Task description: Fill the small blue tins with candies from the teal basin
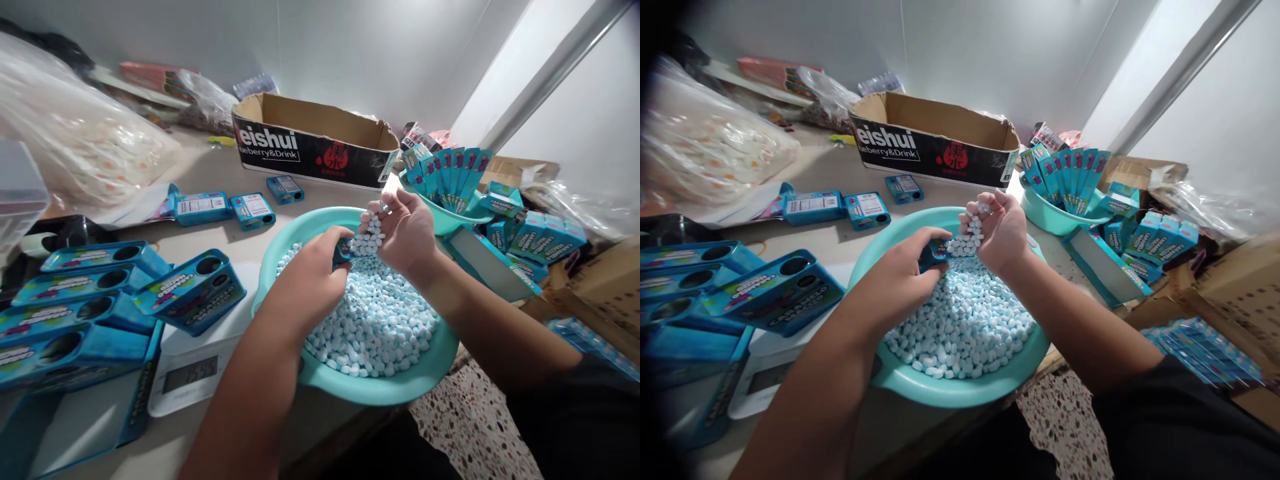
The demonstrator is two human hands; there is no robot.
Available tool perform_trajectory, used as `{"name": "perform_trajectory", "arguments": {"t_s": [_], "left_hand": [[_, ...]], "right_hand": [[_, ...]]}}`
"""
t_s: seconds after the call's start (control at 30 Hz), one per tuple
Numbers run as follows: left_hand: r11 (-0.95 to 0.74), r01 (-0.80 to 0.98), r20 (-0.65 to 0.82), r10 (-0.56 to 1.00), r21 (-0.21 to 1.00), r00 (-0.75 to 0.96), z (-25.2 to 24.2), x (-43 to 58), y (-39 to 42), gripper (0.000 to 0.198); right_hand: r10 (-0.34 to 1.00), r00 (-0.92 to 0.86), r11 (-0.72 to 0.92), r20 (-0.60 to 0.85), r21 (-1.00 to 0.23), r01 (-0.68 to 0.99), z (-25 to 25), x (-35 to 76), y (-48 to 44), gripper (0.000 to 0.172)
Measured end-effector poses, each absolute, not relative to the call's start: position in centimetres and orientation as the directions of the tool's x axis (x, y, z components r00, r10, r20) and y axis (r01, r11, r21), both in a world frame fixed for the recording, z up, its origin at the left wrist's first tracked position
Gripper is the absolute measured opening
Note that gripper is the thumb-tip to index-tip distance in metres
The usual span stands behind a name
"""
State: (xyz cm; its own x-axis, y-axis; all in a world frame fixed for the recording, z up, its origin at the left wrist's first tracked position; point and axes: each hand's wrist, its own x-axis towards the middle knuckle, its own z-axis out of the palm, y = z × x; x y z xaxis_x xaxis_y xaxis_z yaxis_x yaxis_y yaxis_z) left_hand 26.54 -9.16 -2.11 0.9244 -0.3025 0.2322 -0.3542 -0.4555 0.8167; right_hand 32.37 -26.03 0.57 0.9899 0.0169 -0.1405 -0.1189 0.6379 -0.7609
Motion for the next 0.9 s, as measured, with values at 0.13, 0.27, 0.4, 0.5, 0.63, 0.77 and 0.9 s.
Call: {"name": "perform_trajectory", "arguments": {"t_s": [0.13,0.27,0.4,0.5,0.63,0.77,0.9], "left_hand": [[-0.455,-0.36,0.233,-0.312,0.814,0.921,-2.13,26.61,-9.16,0.043],[-0.458,-0.375,0.246,-0.317,0.806,0.916,-2.14,26.59,-9.1,0.044],[-0.453,-0.384,0.254,-0.322,0.804,0.912,-2.11,26.56,-9.1,0.042],[-0.455,-0.384,0.25,-0.327,0.803,0.911,-2.11,26.58,-9.12,0.042],[-0.452,-0.394,0.258,-0.333,0.8,0.907,-2.13,26.58,-9.09,0.045],[-0.446,-0.391,0.259,-0.329,0.805,0.908,-2.08,26.53,-9.05,0.044],[-0.448,-0.388,0.253,-0.333,0.806,0.908,-2.02,26.52,-9.06,0.042]], "right_hand": [[0.021,0.992,0.624,-0.127,-0.773,-0.112,0.48,32.42,-26.06,0.022],[0.01,0.991,0.613,-0.133,-0.782,-0.111,0.52,32.41,-26.0,0.023],[0.016,0.99,0.62,-0.14,-0.775,-0.12,0.66,32.34,-25.94,0.023],[0.01,0.986,0.627,-0.164,-0.767,-0.134,0.78,32.26,-25.85,0.025],[0.013,0.986,0.625,-0.167,-0.768,-0.138,0.85,32.22,-25.74,0.026],[0.014,0.987,0.606,-0.158,-0.784,-0.134,0.75,32.11,-25.63,0.026],[0.019,0.996,0.566,-0.089,-0.82,-0.084,0.71,31.86,-25.42,0.025]]}}
